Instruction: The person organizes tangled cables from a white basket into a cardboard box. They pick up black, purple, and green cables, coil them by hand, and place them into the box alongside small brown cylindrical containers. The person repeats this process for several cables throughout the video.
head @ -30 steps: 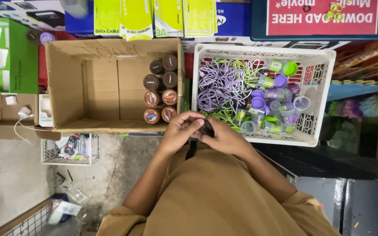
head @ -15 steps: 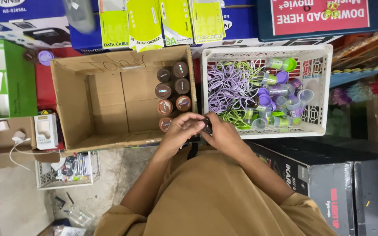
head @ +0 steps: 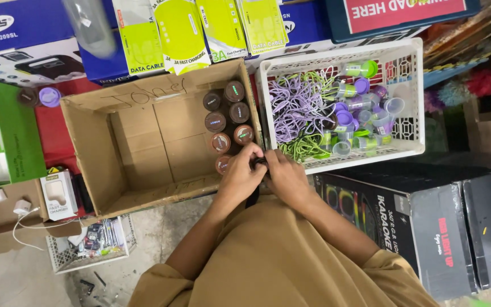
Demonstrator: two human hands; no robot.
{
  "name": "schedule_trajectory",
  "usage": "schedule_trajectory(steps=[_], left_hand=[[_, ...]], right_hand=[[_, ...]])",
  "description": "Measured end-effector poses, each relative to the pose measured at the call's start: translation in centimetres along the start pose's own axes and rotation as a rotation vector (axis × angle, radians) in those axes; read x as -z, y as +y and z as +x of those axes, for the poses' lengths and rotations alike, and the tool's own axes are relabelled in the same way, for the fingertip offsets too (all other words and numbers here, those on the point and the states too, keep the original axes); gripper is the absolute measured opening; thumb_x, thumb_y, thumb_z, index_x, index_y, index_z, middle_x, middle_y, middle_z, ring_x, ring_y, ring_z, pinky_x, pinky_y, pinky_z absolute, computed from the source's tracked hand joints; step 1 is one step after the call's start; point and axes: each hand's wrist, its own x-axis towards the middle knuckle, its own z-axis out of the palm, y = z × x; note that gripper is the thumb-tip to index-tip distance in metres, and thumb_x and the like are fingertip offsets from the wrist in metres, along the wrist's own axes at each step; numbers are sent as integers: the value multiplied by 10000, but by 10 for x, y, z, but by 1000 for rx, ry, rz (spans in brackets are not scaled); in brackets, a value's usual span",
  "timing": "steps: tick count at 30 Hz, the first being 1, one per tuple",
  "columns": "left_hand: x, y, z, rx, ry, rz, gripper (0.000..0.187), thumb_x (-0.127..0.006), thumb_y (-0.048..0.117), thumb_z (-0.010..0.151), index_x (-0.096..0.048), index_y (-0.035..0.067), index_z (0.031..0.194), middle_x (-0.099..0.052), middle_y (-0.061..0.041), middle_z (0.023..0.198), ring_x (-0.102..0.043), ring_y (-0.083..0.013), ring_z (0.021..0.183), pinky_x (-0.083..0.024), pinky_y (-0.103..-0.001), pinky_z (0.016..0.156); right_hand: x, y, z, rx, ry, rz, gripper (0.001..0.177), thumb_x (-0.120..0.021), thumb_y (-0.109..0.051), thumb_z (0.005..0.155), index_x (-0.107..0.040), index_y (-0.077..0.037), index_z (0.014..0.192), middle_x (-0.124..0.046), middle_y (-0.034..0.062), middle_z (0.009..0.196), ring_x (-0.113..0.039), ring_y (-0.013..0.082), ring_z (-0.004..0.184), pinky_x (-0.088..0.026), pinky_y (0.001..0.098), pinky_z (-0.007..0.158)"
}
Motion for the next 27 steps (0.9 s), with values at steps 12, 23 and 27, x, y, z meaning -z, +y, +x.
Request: schedule_trajectory(steps=[12,23,27], left_hand=[[-15,-29,3,23,-56,-269,257,-712,49,894,-600,40,1125,-667,-63,958,-652,-146,881,-529,-296,776],[-65,-26,17,262,-152,-573,203,-724,124,964,-649,46,1135,-685,-5,928,-628,-75,784,-520,-243,684],[-101,-11,32,375,-178,-681,188,-720,124,954,-641,55,1110,-667,3,915,-628,-84,768,-515,-248,680]], right_hand=[[7,13,-4,-78,-91,45,518,-786,-140,791,-479,-8,1187,-658,216,1049,-689,439,840,-561,503,680],[25,91,-20,160,71,286,684,-811,-106,797,-452,14,1367,-577,265,1285,-543,460,1224,-480,493,997],[43,128,-24,212,86,371,645,-809,-109,778,-489,8,1326,-572,262,1258,-550,455,1198,-489,494,978]])
